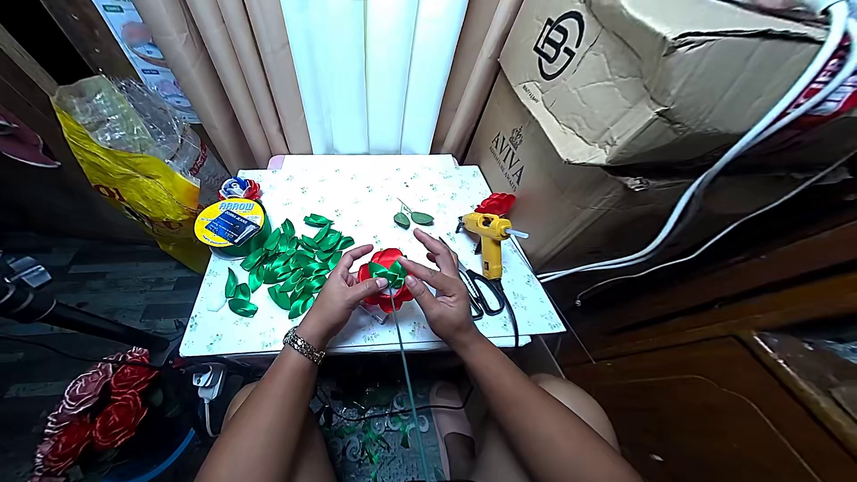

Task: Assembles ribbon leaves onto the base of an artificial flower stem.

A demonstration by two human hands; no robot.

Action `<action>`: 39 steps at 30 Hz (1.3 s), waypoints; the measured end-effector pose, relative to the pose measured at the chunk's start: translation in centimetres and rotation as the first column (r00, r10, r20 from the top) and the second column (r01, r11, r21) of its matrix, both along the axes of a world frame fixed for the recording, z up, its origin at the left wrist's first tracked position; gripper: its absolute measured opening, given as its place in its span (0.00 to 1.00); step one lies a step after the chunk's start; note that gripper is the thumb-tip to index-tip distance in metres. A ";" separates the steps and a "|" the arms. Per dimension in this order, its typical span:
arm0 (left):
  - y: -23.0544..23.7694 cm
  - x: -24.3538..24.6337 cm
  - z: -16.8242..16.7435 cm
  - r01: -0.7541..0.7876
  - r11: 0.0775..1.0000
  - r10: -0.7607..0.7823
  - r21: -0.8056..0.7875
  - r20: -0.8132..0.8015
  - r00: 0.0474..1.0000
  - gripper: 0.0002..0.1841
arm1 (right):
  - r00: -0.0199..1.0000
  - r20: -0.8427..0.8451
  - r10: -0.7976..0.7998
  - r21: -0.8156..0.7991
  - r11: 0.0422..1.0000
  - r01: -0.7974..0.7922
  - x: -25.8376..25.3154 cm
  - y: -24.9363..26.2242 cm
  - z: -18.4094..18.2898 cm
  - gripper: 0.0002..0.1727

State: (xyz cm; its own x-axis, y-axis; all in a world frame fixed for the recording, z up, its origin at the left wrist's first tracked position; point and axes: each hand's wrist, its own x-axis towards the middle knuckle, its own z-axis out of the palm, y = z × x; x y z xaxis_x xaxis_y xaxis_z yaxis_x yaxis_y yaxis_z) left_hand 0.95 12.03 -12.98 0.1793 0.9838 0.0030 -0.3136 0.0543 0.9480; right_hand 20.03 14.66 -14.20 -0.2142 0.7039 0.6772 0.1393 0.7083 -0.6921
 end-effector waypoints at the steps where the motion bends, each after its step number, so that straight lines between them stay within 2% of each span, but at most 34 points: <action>1: 0.0 0.1 0.0 0.006 1.000 -0.006 0.000 0.000 1.000 0.35 | 1.000 -0.001 0.003 0.003 1.000 -0.003 0.0 0.1 0.0 0.13; 11: -0.1 0.3 -0.4 -0.021 1.000 0.021 0.007 0.043 0.999 0.36 | 0.988 -0.141 0.065 -0.218 0.971 -0.095 -1.3 -0.4 -1.0 0.12; 16: 0.0 0.0 -0.3 -0.036 0.999 0.036 0.001 0.069 0.997 0.35 | 0.989 -0.096 0.108 -0.187 0.975 -0.125 -0.3 -0.2 0.4 0.23; 20: 0.2 0.1 -0.3 -0.033 0.999 0.033 -0.001 0.108 0.994 0.34 | 0.996 -0.085 0.035 -0.099 0.994 -0.043 -0.1 0.1 0.7 0.13; 23: 0.0 0.5 -0.4 -0.024 1.000 0.024 -0.002 0.125 0.992 0.35 | 0.997 -0.082 0.010 -0.103 0.995 -0.019 -0.6 -0.2 0.3 0.09; 33: -0.1 0.6 -0.6 -0.072 0.997 0.070 0.017 0.087 0.994 0.40 | 0.985 -0.168 0.035 -0.248 0.966 -0.076 -1.6 -0.6 -0.7 0.10; 39: 0.0 0.5 -0.6 -0.062 0.998 0.061 0.023 0.065 0.996 0.41 | 0.992 -0.104 0.066 -0.171 0.982 -0.084 -0.6 -0.2 0.6 0.10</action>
State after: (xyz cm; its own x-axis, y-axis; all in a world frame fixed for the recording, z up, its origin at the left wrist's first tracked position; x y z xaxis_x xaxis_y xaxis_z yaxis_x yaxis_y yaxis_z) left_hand 1.40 12.05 -13.55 0.1172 0.9924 0.0372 -0.3760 0.0096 0.9266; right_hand 19.45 14.50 -13.58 -0.2099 0.7977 0.5654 0.0160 0.5810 -0.8138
